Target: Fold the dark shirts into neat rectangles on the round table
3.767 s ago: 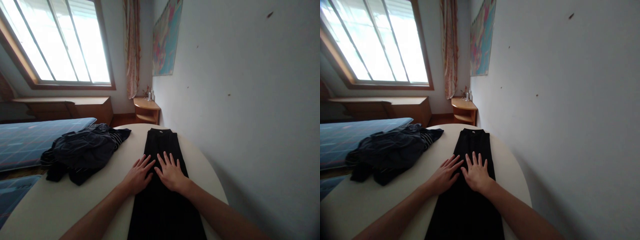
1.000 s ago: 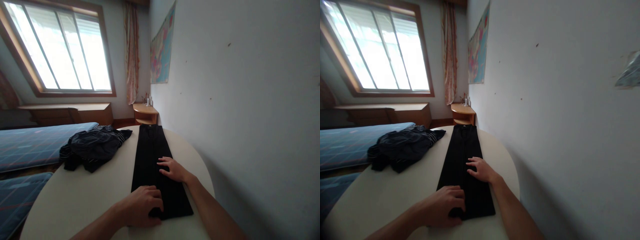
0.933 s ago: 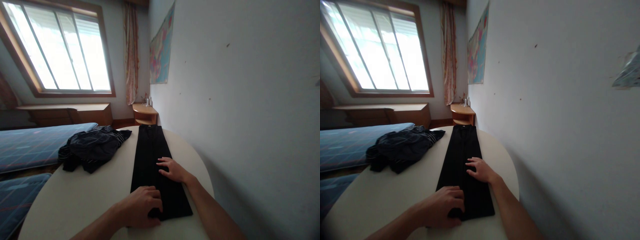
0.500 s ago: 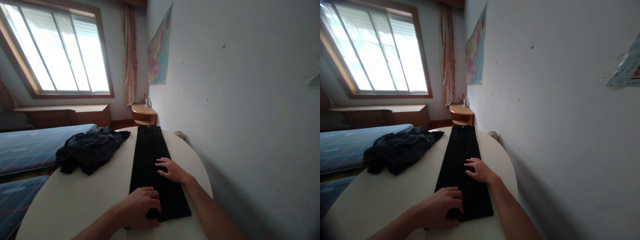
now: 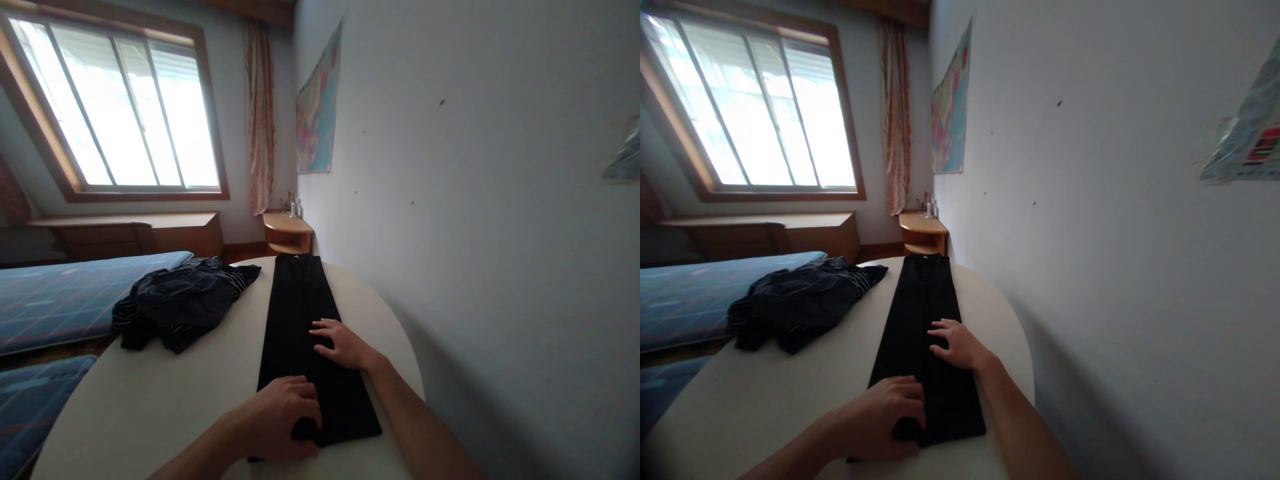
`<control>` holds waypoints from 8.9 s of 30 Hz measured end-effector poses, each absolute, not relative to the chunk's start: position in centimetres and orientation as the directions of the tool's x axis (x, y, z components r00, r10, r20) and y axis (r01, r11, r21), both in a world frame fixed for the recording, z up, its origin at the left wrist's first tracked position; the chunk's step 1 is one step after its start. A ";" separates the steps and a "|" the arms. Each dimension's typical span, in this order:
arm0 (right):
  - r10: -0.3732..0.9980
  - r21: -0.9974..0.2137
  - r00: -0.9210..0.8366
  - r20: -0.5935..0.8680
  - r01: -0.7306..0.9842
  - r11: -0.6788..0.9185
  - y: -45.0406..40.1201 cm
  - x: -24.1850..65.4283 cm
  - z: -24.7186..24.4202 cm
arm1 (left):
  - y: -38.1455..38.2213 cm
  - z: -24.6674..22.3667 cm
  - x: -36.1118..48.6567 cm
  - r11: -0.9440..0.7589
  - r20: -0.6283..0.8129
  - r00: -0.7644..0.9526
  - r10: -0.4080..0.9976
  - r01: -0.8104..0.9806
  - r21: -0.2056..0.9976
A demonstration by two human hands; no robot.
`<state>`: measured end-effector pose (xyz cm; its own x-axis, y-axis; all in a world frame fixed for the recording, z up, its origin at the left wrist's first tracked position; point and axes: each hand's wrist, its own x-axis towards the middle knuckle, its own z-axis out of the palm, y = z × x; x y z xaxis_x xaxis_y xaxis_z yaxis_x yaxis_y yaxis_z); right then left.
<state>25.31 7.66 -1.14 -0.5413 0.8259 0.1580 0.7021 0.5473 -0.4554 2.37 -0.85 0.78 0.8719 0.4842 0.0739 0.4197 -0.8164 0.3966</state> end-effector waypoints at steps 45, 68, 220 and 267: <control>0.780 -0.459 -0.545 0.309 0.633 0.624 11.0 24.9 -1.7 | -1.1 0.3 2.7 -0.844 0.066 0.870 0.489 0.452 0.290; 0.633 -0.722 -0.748 -0.202 0.550 0.419 4.3 23.9 2.5 | 0.6 0.5 2.6 -0.193 -0.043 0.448 0.893 0.468 0.863; 0.830 -0.429 -0.547 0.113 0.726 0.537 7.1 26.0 0.7 | 7.0 1.0 -4.2 -0.522 0.025 0.574 0.819 0.725 0.449; 0.822 -0.652 -0.557 0.117 0.582 0.487 7.9 26.9 4.5 | 6.8 6.6 -5.2 -0.521 0.028 0.609 0.793 0.653 0.550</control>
